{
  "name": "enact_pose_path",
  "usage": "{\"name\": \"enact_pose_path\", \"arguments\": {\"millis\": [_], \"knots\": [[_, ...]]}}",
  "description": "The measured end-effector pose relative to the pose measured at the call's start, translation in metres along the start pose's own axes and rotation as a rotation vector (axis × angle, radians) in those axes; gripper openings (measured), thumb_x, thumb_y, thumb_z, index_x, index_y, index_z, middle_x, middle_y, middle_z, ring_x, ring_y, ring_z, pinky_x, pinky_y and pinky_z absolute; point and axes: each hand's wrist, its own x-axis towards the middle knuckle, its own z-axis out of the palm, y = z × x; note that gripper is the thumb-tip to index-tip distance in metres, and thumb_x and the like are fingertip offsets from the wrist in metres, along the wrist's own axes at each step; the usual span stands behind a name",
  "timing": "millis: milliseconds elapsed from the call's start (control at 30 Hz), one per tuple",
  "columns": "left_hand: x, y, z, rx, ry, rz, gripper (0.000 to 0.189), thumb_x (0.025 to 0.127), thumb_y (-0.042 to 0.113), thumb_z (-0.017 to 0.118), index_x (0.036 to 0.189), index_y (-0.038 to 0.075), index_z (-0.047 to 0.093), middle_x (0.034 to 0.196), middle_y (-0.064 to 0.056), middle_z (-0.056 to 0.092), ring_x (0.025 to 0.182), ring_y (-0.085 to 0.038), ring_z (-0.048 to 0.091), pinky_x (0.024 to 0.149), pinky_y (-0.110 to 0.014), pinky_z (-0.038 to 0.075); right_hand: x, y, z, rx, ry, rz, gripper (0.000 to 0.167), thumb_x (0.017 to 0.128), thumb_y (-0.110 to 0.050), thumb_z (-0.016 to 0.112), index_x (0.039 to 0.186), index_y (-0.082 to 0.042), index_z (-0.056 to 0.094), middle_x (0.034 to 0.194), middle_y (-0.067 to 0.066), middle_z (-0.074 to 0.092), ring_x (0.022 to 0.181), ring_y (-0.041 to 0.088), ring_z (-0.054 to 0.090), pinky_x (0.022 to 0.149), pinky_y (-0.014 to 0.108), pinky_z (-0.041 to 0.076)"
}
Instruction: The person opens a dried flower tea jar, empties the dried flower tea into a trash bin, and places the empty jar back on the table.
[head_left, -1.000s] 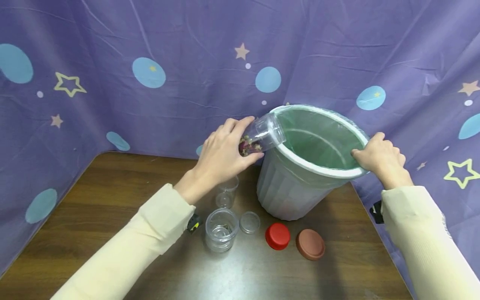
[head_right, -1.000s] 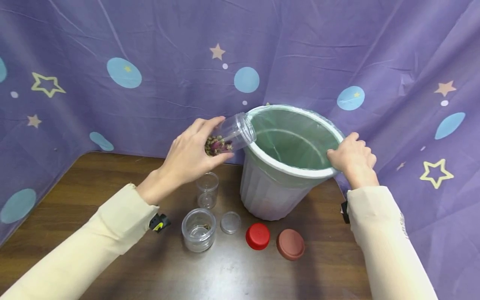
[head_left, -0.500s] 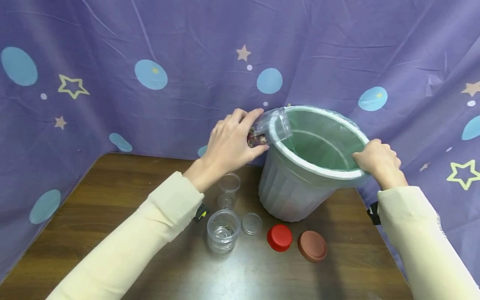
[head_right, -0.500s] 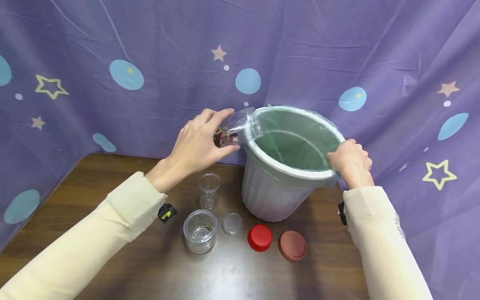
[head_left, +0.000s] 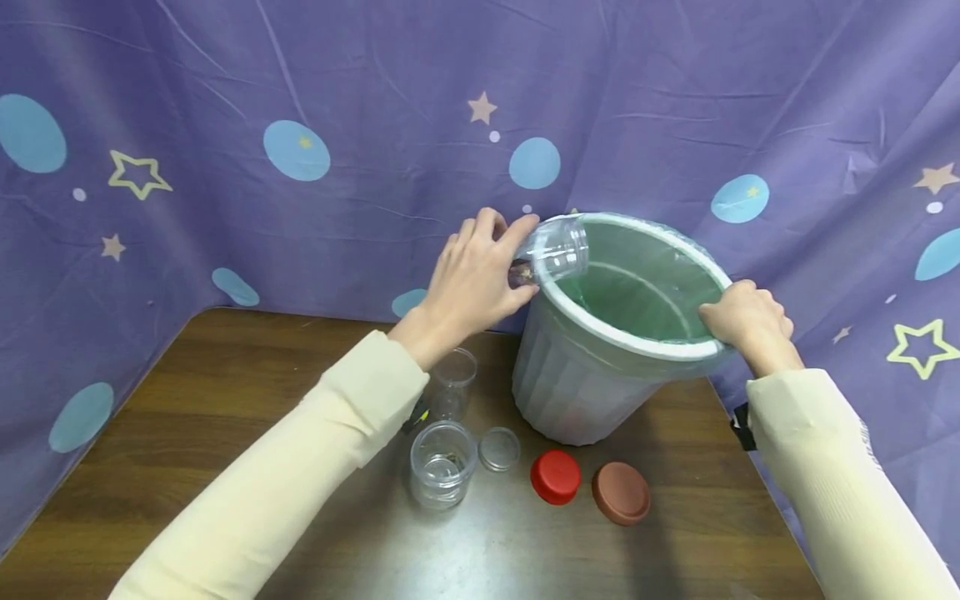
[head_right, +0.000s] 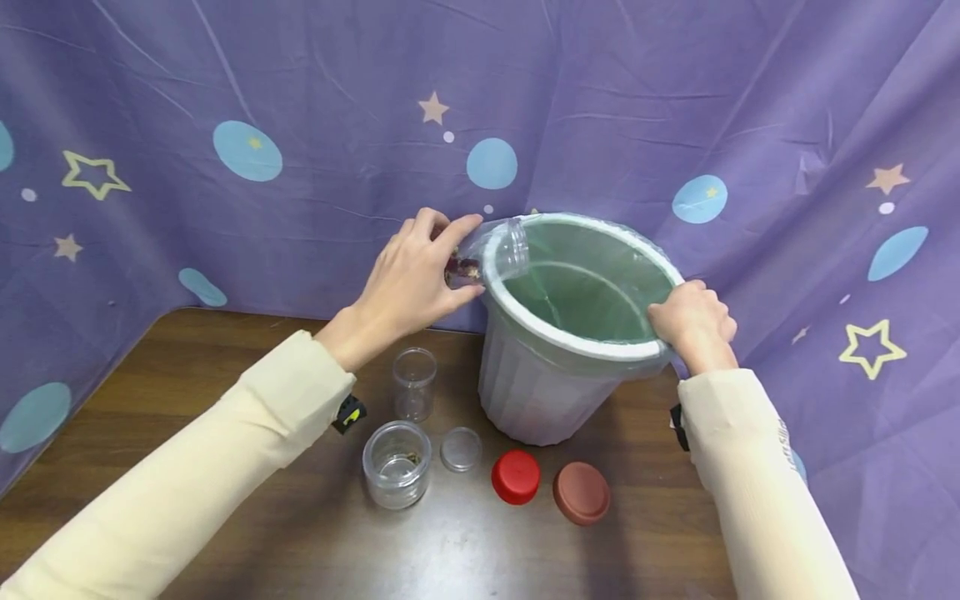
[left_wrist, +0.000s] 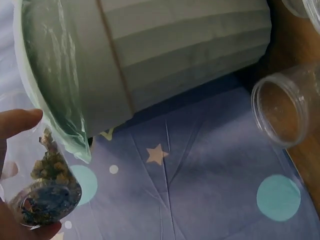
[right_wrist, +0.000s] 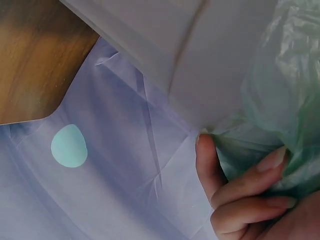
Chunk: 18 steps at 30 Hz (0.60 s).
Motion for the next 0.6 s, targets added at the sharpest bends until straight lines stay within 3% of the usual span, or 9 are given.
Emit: {"name": "enact_pose_path", "arguments": {"millis": [300,600], "knots": [[0.015,-0.001,-0.003,0.206,-0.027,0.075,0.068,0.081,0.036,0.077,0.140,0.019,0.049,0.112,-0.020,0.057,0.098,-0.036,0.059,0.084,-0.044,0.053,0.000,-0.003,0.000,0.019,0.005,0.008,0.067,0.087,-0.028,0.041,0.130,0.024,0.034,0.126,0.046,0.042,0.115,0.061,0.043,0.090,0.065,0.041],[0.025,-0.002,-0.007,0.247,-0.098,0.147,0.056,0.084,0.031,0.073,0.133,0.019,0.049,0.108,-0.018,0.058,0.093,-0.034,0.059,0.081,-0.043,0.054,-0.001,0.000,0.002,0.062,0.036,0.021,0.055,0.085,-0.028,0.044,0.115,0.018,0.046,0.120,0.045,0.046,0.111,0.060,0.046,0.086,0.063,0.044]]}}
